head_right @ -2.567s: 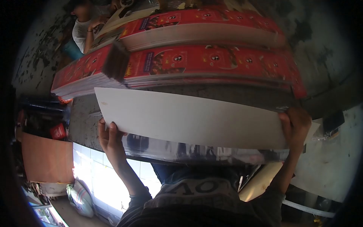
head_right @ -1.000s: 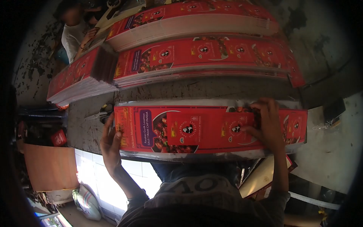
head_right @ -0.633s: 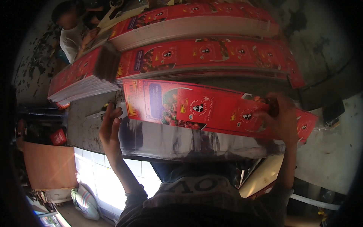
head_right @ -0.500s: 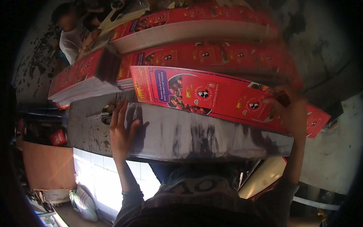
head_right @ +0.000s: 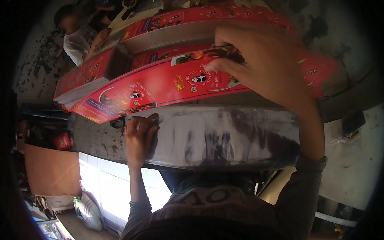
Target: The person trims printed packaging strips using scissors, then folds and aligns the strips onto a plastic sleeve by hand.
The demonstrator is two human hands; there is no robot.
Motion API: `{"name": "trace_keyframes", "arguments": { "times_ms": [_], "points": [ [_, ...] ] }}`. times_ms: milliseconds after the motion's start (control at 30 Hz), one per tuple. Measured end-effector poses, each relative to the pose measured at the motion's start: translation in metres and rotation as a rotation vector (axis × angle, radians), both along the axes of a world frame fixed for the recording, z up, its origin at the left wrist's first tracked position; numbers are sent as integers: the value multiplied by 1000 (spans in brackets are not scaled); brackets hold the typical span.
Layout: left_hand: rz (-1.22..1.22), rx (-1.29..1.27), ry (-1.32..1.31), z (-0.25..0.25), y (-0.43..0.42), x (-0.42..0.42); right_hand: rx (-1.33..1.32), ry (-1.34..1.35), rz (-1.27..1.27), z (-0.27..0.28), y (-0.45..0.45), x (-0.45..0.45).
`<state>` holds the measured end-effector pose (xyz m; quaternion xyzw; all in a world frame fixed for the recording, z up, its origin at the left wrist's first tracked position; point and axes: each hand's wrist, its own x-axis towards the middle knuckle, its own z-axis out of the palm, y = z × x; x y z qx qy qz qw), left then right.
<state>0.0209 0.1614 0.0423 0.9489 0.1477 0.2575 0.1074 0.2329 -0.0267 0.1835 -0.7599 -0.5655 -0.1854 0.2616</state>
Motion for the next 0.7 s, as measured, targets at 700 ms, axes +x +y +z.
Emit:
{"name": "trace_keyframes", "arguments": {
  "times_ms": [700],
  "points": [
    [-219,160,83,28,-3,8,28,-50,87,-18,73,-33]
  ]
}}
